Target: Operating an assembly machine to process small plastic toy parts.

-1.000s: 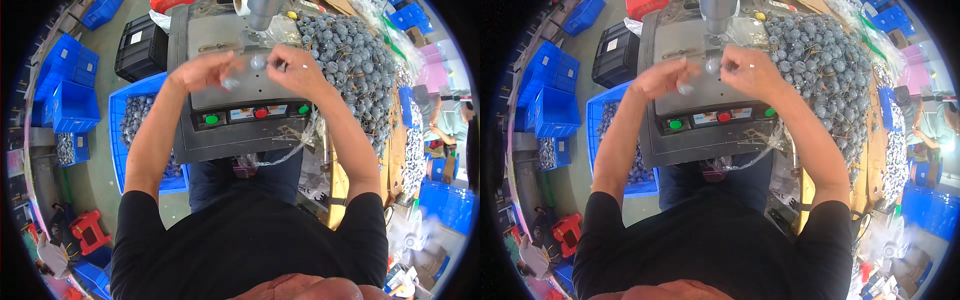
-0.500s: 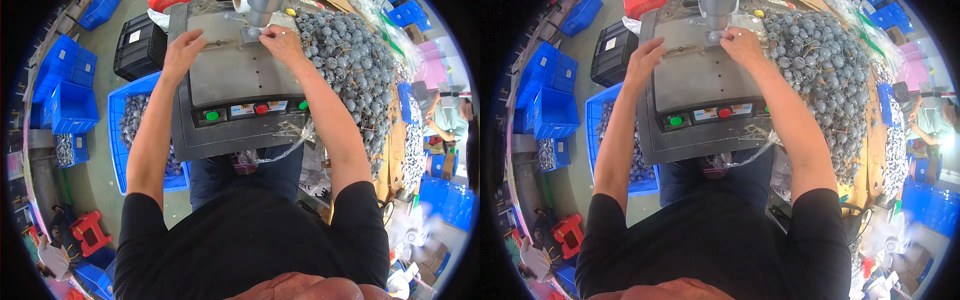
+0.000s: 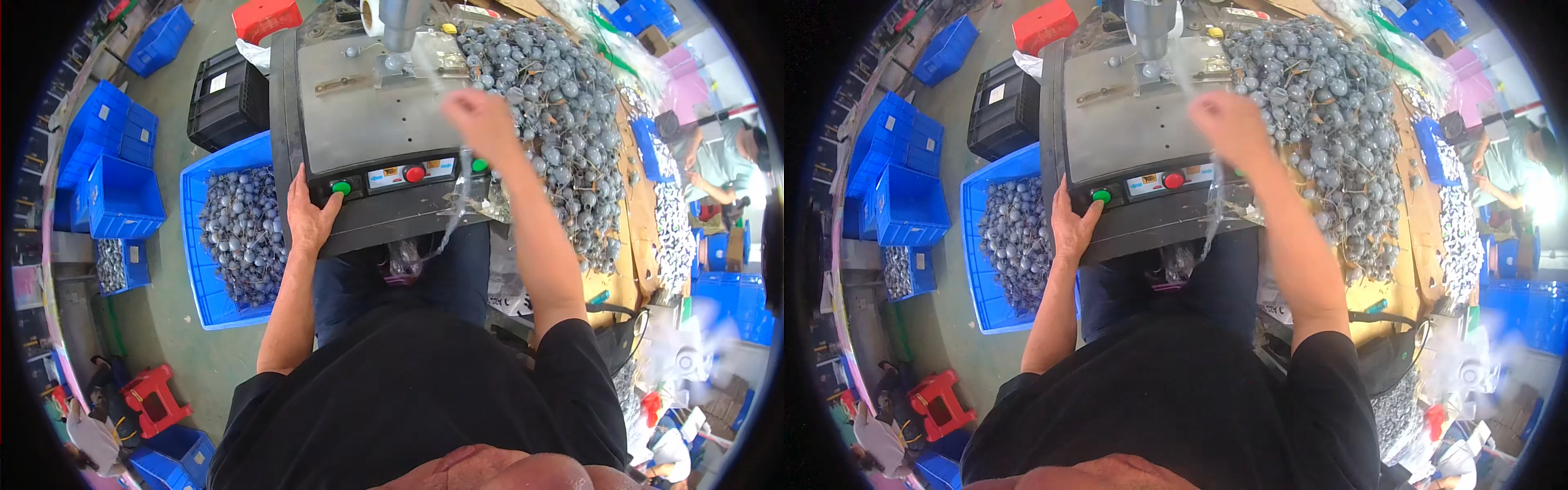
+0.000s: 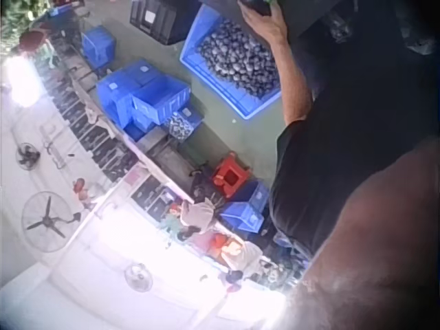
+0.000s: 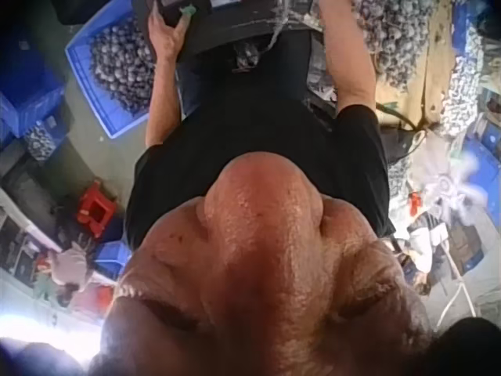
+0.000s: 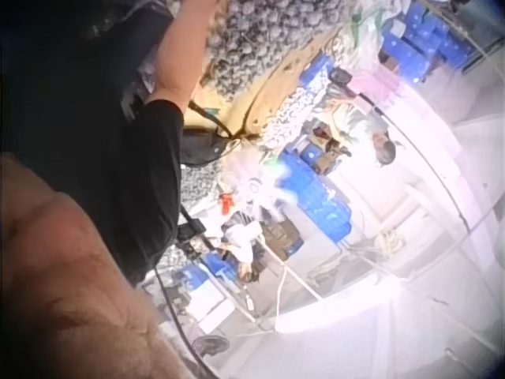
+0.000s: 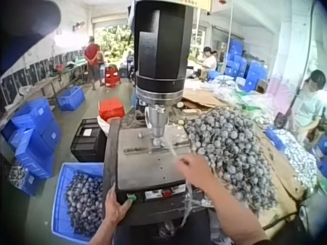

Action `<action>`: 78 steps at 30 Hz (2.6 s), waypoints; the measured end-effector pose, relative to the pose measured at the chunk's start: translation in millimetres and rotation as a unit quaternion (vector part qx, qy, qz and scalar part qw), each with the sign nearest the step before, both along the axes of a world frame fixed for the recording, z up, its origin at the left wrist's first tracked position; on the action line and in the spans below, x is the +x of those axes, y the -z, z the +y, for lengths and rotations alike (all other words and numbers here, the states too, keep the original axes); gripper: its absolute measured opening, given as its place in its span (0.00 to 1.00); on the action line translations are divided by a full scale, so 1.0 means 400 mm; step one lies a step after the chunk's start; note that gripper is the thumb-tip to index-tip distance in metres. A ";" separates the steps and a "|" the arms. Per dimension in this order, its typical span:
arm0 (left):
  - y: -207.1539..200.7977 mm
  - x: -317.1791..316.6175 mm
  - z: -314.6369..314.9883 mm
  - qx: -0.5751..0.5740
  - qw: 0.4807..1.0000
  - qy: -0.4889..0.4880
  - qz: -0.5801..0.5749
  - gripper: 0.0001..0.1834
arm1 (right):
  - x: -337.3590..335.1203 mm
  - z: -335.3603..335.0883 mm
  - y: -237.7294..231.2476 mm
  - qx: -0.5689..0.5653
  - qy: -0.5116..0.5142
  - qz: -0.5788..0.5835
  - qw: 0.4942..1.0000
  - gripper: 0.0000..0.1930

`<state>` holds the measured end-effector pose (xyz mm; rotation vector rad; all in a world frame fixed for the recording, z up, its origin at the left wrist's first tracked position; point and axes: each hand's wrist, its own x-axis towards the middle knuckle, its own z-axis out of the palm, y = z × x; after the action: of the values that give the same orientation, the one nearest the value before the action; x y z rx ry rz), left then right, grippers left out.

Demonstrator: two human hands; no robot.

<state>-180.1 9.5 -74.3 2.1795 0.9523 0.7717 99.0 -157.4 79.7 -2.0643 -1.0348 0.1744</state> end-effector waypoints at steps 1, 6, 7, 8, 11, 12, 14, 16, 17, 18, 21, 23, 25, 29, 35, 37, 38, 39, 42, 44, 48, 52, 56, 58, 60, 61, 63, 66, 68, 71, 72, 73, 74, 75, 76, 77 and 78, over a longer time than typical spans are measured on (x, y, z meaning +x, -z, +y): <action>0.001 -0.001 0.003 -0.002 1.000 0.010 -0.001 0.49 | -0.064 0.010 -0.003 -0.039 -0.027 -0.006 0.999 0.16; -0.002 0.019 -0.001 -0.020 0.999 0.051 -0.003 0.50 | -0.194 -0.017 0.165 -0.018 -0.068 0.019 0.997 0.16; 0.010 0.024 0.000 -0.015 0.999 0.042 -0.024 0.50 | -0.196 -0.036 0.183 0.013 -0.040 0.049 0.998 0.17; 0.025 0.029 0.009 -0.010 0.998 0.037 -0.044 0.49 | -0.193 -0.056 0.198 0.045 -0.010 0.078 0.996 0.17; 0.068 0.017 0.018 0.014 0.998 0.030 -0.057 0.47 | -0.144 -0.135 0.289 0.123 0.097 0.152 0.976 0.21; 0.082 0.007 0.021 -0.013 0.996 0.031 -0.087 0.46 | -0.118 -0.149 0.321 0.132 0.148 0.173 0.965 0.21; 0.060 0.003 0.017 0.019 0.997 0.053 -0.053 0.45 | -0.051 -0.179 0.383 0.158 0.231 0.254 0.926 0.22; 0.047 0.022 0.003 0.032 0.997 0.061 -0.036 0.44 | 0.016 -0.211 0.435 0.197 0.281 0.370 0.863 0.23; 0.040 0.037 -0.008 0.047 0.996 0.065 -0.030 0.44 | 0.036 -0.223 0.447 0.169 0.291 0.329 0.882 0.23; 0.031 0.052 -0.019 0.049 0.995 0.082 -0.036 0.44 | 0.049 -0.235 0.458 0.137 0.299 0.289 0.899 0.23; 0.050 0.030 0.002 0.053 0.996 0.073 -0.016 0.43 | 0.000 -0.249 0.371 0.108 0.238 0.279 0.924 0.24; 0.046 0.018 0.006 0.038 0.996 0.079 -0.020 0.43 | -0.059 -0.296 0.254 0.136 0.173 0.285 0.933 0.24; 0.043 0.017 0.008 0.040 0.996 0.084 -0.020 0.43 | -0.057 -0.397 0.153 0.146 0.142 0.152 0.967 0.23; 0.052 0.009 0.014 0.011 0.994 0.094 -0.050 0.42 | 0.055 -0.687 0.018 0.157 0.322 0.034 0.933 0.24; 0.047 0.027 -0.002 0.005 0.994 0.096 -0.045 0.41 | 0.149 -1.069 0.080 -0.346 0.415 -0.066 0.839 0.33; 0.046 0.025 0.010 -0.033 0.991 0.111 -0.067 0.41 | 0.148 -1.106 0.080 -0.322 0.397 -0.005 0.859 0.33; 0.045 0.024 0.019 -0.072 0.985 0.127 -0.091 0.40 | 0.150 -1.120 0.085 -0.310 0.388 0.026 0.868 0.32; 0.043 0.018 0.034 -0.108 0.978 0.140 -0.110 0.40 | 0.147 -1.105 0.072 -0.282 0.406 0.054 0.867 0.32; 0.017 0.046 0.084 0.063 0.990 0.092 -0.086 0.36 | 0.158 -1.131 -0.001 -0.159 0.468 0.103 0.863 0.25; -0.080 0.102 0.051 0.081 0.991 0.074 -0.070 0.35 | 0.165 -1.150 -0.051 0.035 0.453 0.126 0.882 0.19; -0.171 0.242 0.032 -0.019 0.990 0.127 -0.063 0.34 | 0.185 -1.084 -0.188 0.248 0.390 0.122 0.878 0.18; -0.147 0.429 0.034 0.017 0.977 0.157 0.142 0.37 | 0.133 -0.957 -0.201 0.146 0.382 0.145 0.901 0.19; -0.170 0.538 -0.007 0.019 0.981 0.175 0.086 0.25 | 0.061 -0.869 -0.181 0.154 0.332 0.190 0.911 0.21; -0.293 0.566 -0.098 -0.005 0.972 0.231 -0.032 0.22 | 0.017 -0.848 -0.197 0.192 0.283 0.231 0.911 0.24; -0.389 0.602 -0.145 0.049 0.972 0.229 0.022 0.23 | 0.003 -0.816 -0.207 0.175 0.225 0.209 0.935 0.24; -0.375 0.617 -0.152 0.084 0.956 0.280 0.028 0.22 | -0.003 -0.796 -0.220 0.169 0.194 0.194 0.947 0.24; -0.390 0.631 -0.178 0.091 0.927 0.350 0.105 0.22 | -0.024 -0.769 -0.246 0.138 0.169 0.179 0.959 0.26; -0.276 0.626 -0.100 0.186 0.950 0.249 0.020 0.25 | -0.033 -0.754 -0.234 0.125 0.106 0.158 0.974 0.27; -0.258 0.607 -0.069 0.220 0.956 0.192 0.002 0.26 | -0.043 -0.762 -0.236 0.109 0.084 0.189 0.972 0.27; -0.223 0.627 -0.050 0.281 0.942 0.178 0.044 0.27 | -0.049 -0.742 -0.229 0.129 0.006 0.237 0.963 0.27; -0.201 0.640 -0.054 0.311 0.930 0.185 0.062 0.27 | -0.051 -0.728 -0.233 0.121 -0.001 0.241 0.963 0.27; -0.190 0.641 -0.057 0.342 0.916 0.191 0.083 0.27 | -0.056 -0.709 -0.234 0.114 -0.009 0.247 0.962 0.26; -0.178 0.637 -0.061 0.340 0.917 0.191 0.089 0.25 | -0.061 -0.690 -0.235 0.108 -0.016 0.254 0.961 0.26; -0.171 0.639 -0.082 0.335 0.916 0.198 0.091 0.24 | -0.068 -0.683 -0.237 0.099 -0.019 0.257 0.961 0.26; -0.167 0.640 -0.090 0.332 0.916 0.206 0.094 0.23 | -0.074 -0.676 -0.237 0.090 -0.021 0.259 0.961 0.26; -0.167 0.639 -0.082 0.347 0.907 0.216 0.101 0.22 | -0.081 -0.668 -0.237 0.082 -0.024 0.263 0.961 0.26; -0.164 0.637 -0.077 0.360 0.899 0.227 0.108 0.21 | -0.089 -0.663 -0.244 0.077 -0.030 0.270 0.959 0.25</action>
<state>74.9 -21.3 -8.5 3.0237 0.2052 0.7240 63.4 -422.8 177.3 -1.7033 -0.7425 0.6305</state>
